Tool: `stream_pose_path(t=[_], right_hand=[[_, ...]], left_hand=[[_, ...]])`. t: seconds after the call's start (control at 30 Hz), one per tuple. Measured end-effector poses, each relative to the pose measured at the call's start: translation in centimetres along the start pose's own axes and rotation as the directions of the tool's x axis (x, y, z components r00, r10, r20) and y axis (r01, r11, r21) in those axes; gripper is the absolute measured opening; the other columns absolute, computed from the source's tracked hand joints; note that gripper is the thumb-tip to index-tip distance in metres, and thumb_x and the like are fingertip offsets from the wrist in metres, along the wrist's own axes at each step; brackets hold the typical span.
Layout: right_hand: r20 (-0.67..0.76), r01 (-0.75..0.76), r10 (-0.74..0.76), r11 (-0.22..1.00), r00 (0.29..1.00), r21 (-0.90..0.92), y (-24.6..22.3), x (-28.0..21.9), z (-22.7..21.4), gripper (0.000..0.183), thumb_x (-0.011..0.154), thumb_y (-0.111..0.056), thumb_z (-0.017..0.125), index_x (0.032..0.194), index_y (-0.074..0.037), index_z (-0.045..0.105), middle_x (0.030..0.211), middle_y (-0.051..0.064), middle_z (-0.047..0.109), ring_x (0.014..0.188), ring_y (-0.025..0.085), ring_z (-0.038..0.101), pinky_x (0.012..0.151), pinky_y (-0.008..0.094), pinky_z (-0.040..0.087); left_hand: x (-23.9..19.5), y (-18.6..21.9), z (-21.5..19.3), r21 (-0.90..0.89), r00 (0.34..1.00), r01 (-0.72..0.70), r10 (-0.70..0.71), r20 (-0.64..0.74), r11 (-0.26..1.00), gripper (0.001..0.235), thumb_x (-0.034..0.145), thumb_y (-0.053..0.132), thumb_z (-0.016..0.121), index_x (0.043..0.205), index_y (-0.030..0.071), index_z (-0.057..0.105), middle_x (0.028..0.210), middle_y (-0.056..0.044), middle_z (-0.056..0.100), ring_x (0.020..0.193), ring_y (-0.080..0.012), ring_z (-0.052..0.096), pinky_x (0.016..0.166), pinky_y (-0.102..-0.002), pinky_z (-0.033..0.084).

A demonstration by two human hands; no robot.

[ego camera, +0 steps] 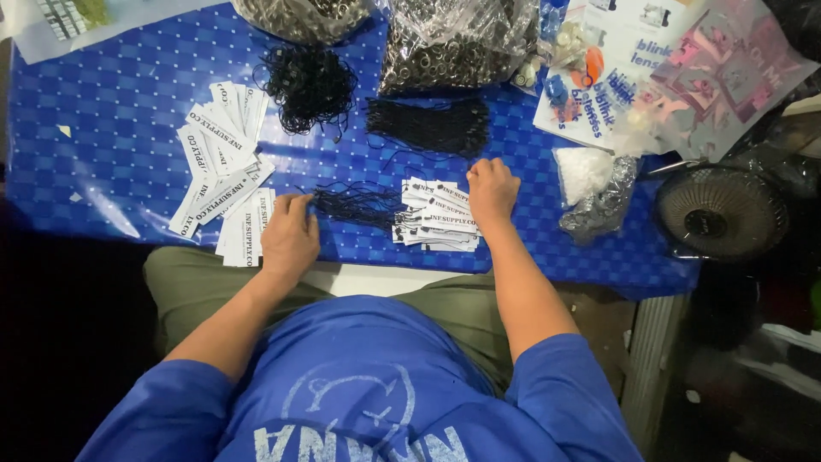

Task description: Manually attaching black strings to white paper labels by threading them through pre-punched holes.

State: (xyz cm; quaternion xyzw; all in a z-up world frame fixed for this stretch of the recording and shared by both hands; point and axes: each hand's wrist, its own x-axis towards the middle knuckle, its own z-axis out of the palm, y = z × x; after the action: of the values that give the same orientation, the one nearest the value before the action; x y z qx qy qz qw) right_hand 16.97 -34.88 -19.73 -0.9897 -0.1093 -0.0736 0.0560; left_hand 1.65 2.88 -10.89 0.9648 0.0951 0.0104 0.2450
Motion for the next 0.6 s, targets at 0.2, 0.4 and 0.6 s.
stream_pose_path(t=[0.2,0.4,0.6], right_hand=[[0.0,-0.04,0.04,0.999,0.999,-0.002,-1.4,0.6,-0.9,0.021,0.089,-0.029,0.076,0.098,-0.017,0.061,0.085,-0.001,0.059,0.076,0.023,0.066,0.07,0.044,0.045],[0.139,-0.08,0.091,0.993,0.986,-0.083,-1.8,1.9,0.0,0.018,0.093,-0.03,0.072,0.089,-0.019,0.057,0.08,0.0,0.061,0.072,0.026,0.068,0.071,0.044,0.041],[0.183,-0.189,0.193,0.981,0.964,-0.044,-3.6,2.1,-2.1,0.024,0.091,-0.036,0.072,0.099,-0.016,0.061,0.088,0.006,0.068,0.081,0.031,0.072,0.075,0.05,0.043]], left_hand=[[-0.8,0.3,1.4,-0.042,1.0,-0.029,0.029,0.01,0.999,0.028,0.092,0.014,0.065,0.12,0.016,0.065,0.115,-0.008,0.057,0.084,-0.0354,0.073,0.071,-0.047,0.062],[-2.0,2.0,-1.1,-0.069,0.994,-0.003,0.01,0.112,0.998,0.028,0.094,0.012,0.064,0.121,0.016,0.065,0.119,-0.006,0.057,0.094,-0.03,0.074,0.079,-0.04,0.062],[-2.1,1.3,-1.0,-0.059,0.992,0.013,-0.005,0.125,0.998,0.027,0.094,0.014,0.063,0.121,0.016,0.065,0.12,-0.008,0.058,0.096,-0.034,0.073,0.08,-0.044,0.062]])
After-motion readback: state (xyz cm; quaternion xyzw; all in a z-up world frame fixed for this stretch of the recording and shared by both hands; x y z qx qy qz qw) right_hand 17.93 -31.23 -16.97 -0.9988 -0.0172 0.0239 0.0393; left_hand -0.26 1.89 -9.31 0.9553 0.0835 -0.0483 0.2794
